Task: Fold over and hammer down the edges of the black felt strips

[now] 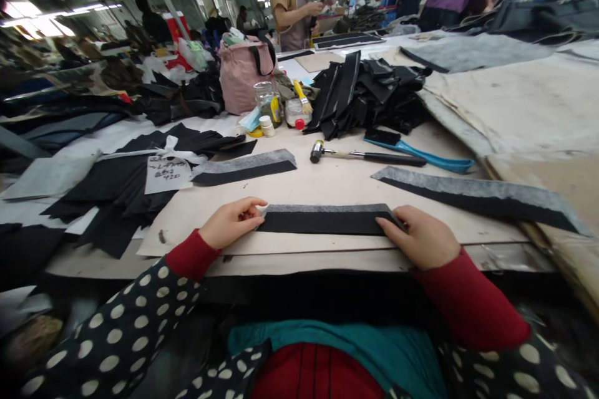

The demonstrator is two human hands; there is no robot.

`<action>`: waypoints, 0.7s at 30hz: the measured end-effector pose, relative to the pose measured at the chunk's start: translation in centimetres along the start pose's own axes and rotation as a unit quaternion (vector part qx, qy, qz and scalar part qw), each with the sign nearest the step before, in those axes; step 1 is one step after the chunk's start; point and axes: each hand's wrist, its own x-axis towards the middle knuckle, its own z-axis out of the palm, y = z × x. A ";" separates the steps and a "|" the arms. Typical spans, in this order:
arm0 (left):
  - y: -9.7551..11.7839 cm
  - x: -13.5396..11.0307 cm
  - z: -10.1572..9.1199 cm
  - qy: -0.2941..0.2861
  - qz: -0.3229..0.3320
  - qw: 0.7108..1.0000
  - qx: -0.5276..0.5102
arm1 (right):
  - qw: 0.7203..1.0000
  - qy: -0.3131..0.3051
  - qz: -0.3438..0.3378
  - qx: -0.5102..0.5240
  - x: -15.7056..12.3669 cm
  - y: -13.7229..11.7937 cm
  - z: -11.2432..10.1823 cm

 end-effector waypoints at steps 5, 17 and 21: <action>0.8 -0.3 0.1 0.018 0.026 0.993 0.113 | 1.000 -0.017 -0.010 -0.014 0.1 -0.4 -0.1; 1.0 -0.2 0.2 0.012 0.027 0.984 0.176 | 0.999 -0.022 -0.032 -0.010 -0.1 -0.5 -0.1; 1.0 -0.2 0.2 0.013 0.024 0.983 0.181 | 0.999 -0.021 -0.035 -0.018 -0.1 -0.5 -0.1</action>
